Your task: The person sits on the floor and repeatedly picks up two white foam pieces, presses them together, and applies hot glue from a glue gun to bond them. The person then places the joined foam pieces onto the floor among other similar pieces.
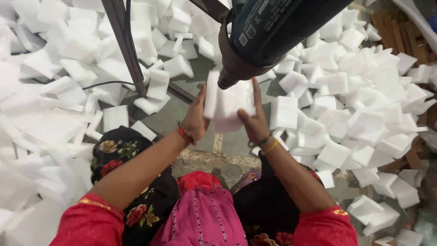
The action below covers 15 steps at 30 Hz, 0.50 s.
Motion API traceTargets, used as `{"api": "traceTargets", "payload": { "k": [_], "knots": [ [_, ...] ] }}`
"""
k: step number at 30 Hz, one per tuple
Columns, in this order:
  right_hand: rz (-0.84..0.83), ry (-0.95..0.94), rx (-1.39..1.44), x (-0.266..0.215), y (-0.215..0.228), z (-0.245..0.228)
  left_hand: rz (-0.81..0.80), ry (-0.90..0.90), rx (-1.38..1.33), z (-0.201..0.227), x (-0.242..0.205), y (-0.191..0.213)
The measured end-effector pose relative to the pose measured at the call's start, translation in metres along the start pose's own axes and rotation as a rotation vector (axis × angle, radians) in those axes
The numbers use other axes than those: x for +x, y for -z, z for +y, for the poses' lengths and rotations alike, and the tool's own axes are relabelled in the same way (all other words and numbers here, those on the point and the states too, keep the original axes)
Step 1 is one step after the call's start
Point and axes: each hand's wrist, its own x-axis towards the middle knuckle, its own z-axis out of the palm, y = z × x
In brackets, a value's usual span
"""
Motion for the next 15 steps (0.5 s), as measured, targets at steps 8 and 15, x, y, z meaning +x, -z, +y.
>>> {"api": "traceTargets", "payload": {
  "k": [8, 15],
  "knots": [
    [0.088, 0.028, -0.03, 0.037, 0.015, -0.003, -0.132, -0.311, 0.178, 0.031, 0.034, -0.037],
    [0.001, 0.083, -0.127, -0.029, -0.017, -0.058, 0.012, -0.202, 0.367, 0.02, -0.041, -0.057]
  ]
}}
